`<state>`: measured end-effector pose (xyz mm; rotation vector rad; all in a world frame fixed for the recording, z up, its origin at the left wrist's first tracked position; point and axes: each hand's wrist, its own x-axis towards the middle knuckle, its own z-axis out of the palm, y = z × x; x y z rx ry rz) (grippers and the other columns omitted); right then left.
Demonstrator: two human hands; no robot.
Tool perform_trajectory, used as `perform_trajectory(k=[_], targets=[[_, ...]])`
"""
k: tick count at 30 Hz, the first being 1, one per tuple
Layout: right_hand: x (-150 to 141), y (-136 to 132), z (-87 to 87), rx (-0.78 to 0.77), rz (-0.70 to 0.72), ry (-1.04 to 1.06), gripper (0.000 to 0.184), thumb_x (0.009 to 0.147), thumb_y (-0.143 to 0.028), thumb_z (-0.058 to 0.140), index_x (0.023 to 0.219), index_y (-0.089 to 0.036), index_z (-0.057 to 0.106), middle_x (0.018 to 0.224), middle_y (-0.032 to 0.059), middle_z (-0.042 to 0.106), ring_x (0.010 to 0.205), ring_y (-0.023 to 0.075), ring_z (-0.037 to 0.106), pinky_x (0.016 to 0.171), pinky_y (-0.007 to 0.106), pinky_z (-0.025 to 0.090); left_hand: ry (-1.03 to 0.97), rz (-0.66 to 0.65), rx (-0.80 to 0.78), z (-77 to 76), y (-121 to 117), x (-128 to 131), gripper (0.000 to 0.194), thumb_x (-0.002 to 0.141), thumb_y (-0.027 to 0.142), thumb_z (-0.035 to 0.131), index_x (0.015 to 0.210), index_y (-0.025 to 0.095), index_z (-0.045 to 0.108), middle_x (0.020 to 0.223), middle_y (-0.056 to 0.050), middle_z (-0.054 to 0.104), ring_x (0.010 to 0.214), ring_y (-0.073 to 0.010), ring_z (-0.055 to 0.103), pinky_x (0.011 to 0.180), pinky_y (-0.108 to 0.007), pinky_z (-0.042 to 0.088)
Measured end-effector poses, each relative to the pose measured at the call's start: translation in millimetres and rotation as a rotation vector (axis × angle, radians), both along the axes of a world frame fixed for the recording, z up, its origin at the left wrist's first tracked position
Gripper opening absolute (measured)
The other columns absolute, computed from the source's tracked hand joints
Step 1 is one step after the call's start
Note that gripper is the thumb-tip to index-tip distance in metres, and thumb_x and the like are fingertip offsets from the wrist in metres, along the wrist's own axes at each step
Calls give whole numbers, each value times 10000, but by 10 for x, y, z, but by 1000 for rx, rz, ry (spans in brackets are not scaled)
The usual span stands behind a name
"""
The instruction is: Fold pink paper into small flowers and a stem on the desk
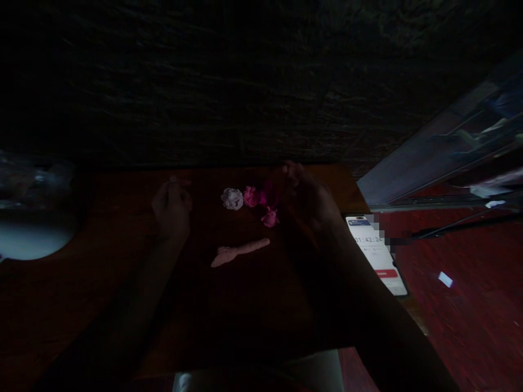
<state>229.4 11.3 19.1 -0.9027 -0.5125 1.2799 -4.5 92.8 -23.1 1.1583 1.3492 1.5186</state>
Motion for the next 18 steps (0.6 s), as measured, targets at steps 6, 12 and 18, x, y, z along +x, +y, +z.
perform_trajectory(k=[6, 12, 18], targets=[[-40, -46, 54, 24, 61, -38, 129, 881, -256, 586, 960, -196, 669, 630, -55, 471, 506, 66, 377, 460, 178, 338, 20, 2, -7, 0, -2, -5, 411, 900, 511, 542, 710, 151, 597, 444, 63, 353, 392, -59, 282, 377, -220, 169], [-86, -36, 29, 17, -9, -128, 126, 871, -267, 596, 947, -202, 672, 555, -89, 274, 459, 62, 271, 432, 178, 273, -18, -5, -27, 13, 2, 3, 373, 918, 450, 535, 699, 152, 586, 432, 68, 335, 381, -57, 263, 371, -210, 167], [-153, -57, 93, 64, 24, -110, 182, 886, -362, 599, 1007, -246, 670, 680, -52, 456, 569, 78, 427, 520, 188, 386, -21, -2, 7, -15, 3, -10, 324, 899, 406, 540, 702, 157, 605, 441, 59, 361, 382, -65, 281, 370, -219, 159]])
